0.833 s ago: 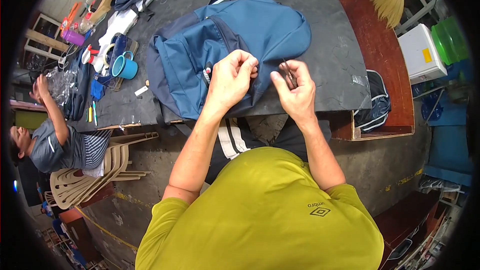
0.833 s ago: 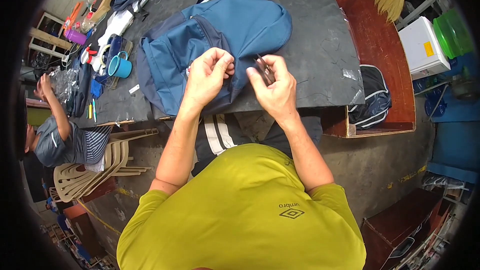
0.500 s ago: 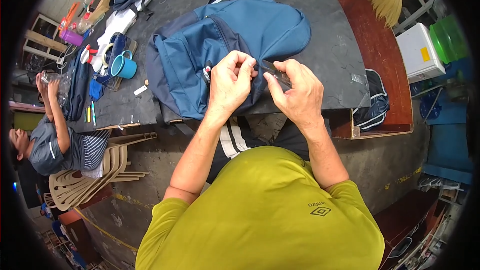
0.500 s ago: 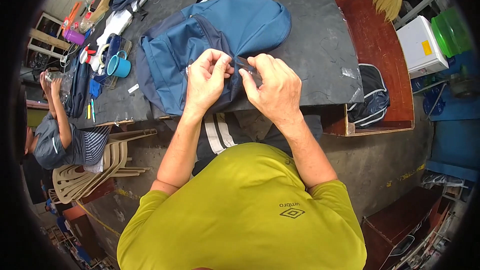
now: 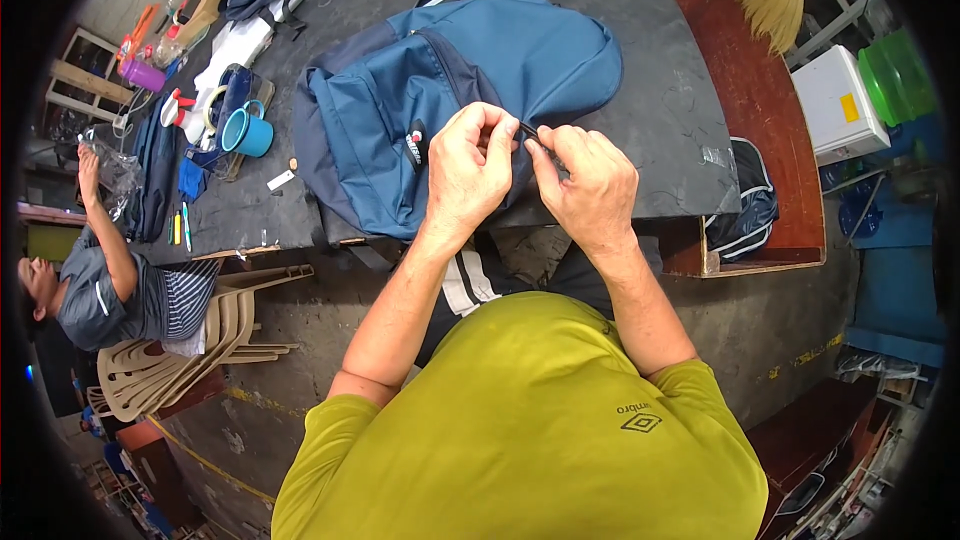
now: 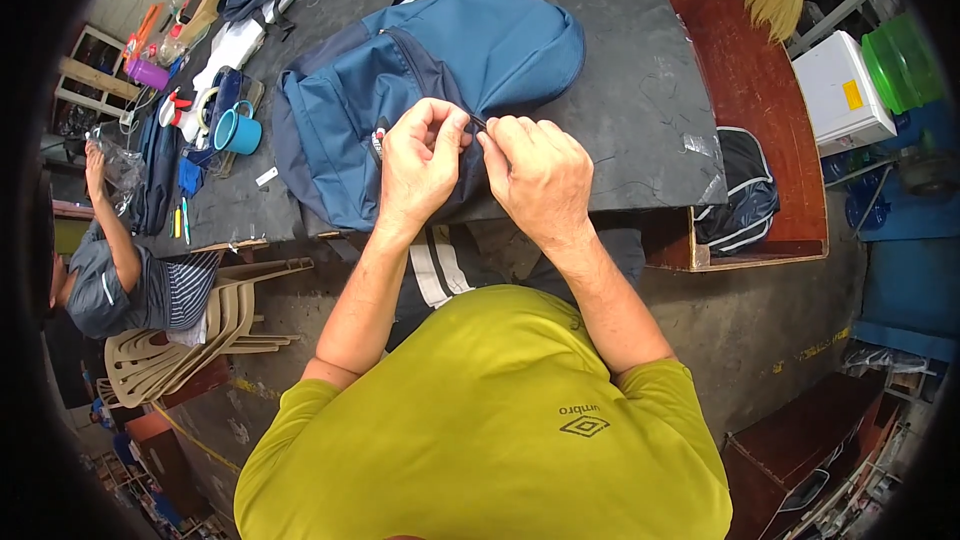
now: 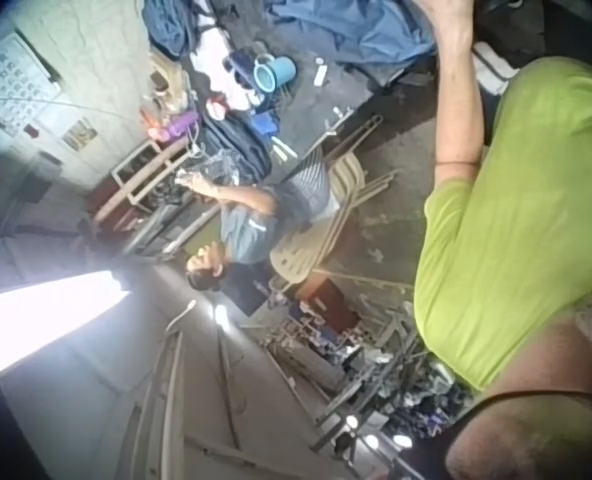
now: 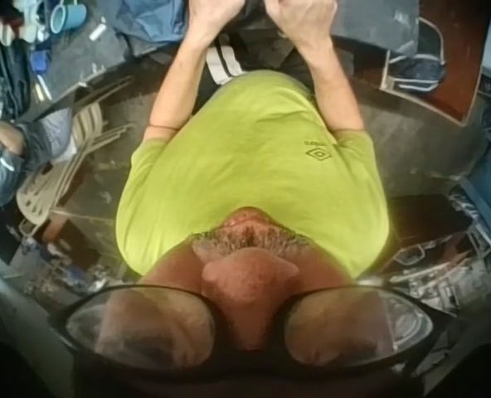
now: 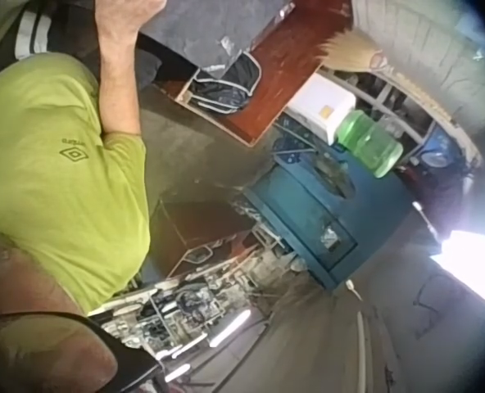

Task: Inspecting the various components of a blue backpack, including zippers, straps, and buckles, for quality control.

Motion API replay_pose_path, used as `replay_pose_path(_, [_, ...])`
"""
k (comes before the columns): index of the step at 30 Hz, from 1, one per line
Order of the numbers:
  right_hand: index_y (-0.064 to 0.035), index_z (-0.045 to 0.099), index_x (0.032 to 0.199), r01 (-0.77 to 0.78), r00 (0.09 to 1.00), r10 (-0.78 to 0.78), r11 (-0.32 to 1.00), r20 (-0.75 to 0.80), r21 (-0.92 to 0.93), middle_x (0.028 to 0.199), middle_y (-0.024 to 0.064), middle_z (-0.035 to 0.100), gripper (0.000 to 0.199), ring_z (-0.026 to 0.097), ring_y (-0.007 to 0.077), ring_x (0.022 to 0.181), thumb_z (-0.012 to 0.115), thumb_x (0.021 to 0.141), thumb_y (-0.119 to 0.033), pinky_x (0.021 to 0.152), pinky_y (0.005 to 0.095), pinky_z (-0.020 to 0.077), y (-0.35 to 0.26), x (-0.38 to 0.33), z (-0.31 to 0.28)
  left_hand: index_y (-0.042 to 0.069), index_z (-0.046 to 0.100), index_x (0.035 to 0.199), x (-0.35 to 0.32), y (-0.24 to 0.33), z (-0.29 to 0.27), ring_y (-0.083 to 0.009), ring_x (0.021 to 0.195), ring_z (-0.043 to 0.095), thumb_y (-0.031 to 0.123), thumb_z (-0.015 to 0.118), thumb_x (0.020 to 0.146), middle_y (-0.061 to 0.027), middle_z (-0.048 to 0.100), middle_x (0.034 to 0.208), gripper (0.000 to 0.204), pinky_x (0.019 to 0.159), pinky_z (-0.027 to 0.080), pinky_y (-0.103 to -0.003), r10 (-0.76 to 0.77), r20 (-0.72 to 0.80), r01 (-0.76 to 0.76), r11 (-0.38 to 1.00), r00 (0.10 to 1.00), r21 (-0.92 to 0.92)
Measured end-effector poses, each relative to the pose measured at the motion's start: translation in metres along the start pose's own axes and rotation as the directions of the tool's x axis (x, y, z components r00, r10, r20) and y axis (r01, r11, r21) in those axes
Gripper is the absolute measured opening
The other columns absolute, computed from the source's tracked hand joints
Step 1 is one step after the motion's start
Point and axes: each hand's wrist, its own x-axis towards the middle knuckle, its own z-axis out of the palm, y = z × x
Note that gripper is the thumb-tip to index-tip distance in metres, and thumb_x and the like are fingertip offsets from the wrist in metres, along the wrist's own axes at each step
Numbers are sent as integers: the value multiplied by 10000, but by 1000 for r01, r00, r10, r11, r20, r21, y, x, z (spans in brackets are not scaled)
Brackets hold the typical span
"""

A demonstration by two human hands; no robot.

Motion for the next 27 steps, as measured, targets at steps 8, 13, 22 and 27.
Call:
replay_pose_path(8, [-43,564,1191,-345,938,339,891,73,294,838,93,694,415,668,217,685,862,957,-213,662,362,540,8,-12,3,50,683,959,11,13,-48,-356,933,620,231,670,1042,-127,663,945,200,821,482,-473,350,-57,-267,802,935,535])
replay_pose_path(13, [-65,485,1048,-353,934,316,890,169,289,748,67,565,491,525,217,622,922,884,-221,621,368,500,-1,-24,10,69,702,1113,-10,5,-84,-356,995,651,290,767,974,-113,684,1010,269,853,482,-466,256,121,-243,527,959,814])
replay_pose_path(22, [-65,499,940,-420,906,379,852,187,313,679,56,519,283,494,179,581,778,982,-43,576,334,444,25,-45,39,12,692,1075,14,-47,-130,-8,775,515,129,710,1089,61,635,897,119,676,411,-191,0,-487,-123,968,874,-220])
replay_pose_path(27, [-68,479,852,-58,994,104,808,-45,586,697,2,480,314,405,90,612,742,1015,-15,554,271,340,10,-30,17,9,693,1006,22,-15,-126,-3,689,452,143,705,1095,98,577,810,162,606,366,-201,166,-475,-215,975,864,-51])
